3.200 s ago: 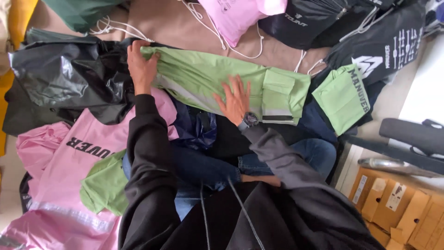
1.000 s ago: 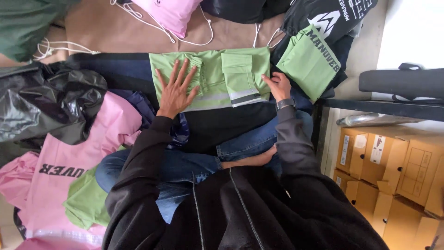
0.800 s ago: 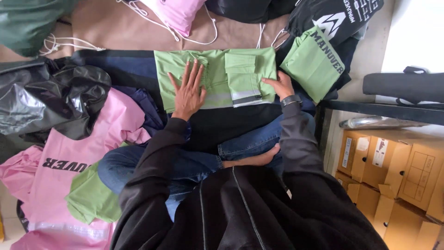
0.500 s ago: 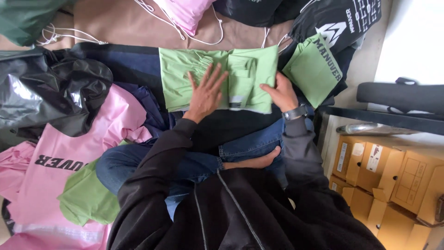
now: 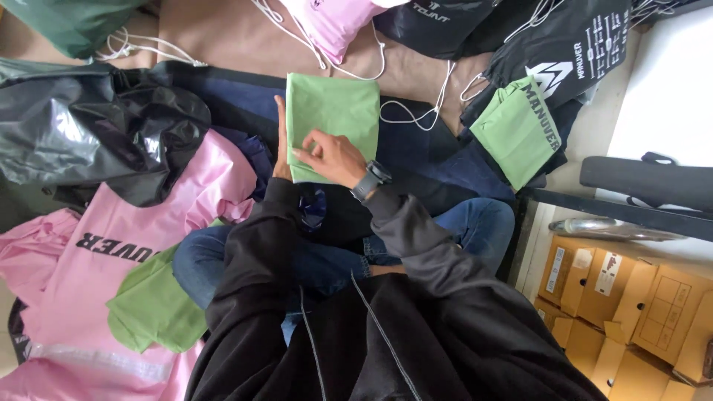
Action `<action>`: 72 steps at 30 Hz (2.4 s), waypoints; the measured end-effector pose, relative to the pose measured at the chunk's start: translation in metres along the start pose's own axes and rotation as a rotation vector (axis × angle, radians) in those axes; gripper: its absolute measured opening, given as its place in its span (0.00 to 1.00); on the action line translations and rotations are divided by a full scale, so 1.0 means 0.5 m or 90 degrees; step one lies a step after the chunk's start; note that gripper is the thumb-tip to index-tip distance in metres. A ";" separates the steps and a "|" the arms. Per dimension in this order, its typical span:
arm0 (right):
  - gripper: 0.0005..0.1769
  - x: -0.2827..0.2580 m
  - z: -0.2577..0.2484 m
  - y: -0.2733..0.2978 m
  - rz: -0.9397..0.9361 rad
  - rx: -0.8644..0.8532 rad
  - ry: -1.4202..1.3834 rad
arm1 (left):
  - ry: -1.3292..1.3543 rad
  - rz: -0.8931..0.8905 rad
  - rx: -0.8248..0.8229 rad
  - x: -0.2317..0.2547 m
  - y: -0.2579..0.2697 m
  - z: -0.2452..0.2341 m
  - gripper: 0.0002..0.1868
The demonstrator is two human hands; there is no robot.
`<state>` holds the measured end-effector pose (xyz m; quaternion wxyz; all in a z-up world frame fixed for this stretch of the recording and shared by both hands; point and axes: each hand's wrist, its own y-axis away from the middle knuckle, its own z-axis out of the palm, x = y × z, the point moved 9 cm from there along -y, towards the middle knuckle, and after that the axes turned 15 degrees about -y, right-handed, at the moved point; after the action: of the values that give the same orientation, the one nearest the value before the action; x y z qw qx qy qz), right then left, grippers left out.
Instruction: Folding a light green raincoat into a compact rectangular shape on the floor.
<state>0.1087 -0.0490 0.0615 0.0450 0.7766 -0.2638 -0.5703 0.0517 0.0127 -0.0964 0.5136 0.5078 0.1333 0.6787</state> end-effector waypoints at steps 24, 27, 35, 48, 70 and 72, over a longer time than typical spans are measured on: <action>0.22 0.144 -0.242 -0.126 -0.284 0.369 0.351 | -0.658 0.372 0.090 0.198 0.233 -0.004 0.28; 0.13 0.080 -0.219 -0.098 -0.320 0.382 0.375 | -0.751 0.499 0.168 0.237 0.332 0.002 0.21; 0.11 -0.052 -0.089 0.091 -0.444 0.187 0.136 | -0.971 0.521 0.131 0.191 0.326 -0.012 0.16; 0.40 0.165 0.022 0.028 -0.192 -0.022 0.326 | -1.035 0.653 0.278 0.190 0.338 0.007 0.07; 0.38 0.175 0.084 0.130 -0.316 0.020 0.442 | -1.009 0.530 0.426 0.072 0.231 -0.108 0.32; 0.34 0.175 0.075 0.112 -0.325 0.047 0.399 | -1.066 0.572 0.448 0.048 0.189 -0.118 0.34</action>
<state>0.0727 -0.1288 -0.0062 -0.0479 0.9545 -0.0562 -0.2890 -0.0489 0.0112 -0.0433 -0.0395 0.9460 -0.2808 0.1569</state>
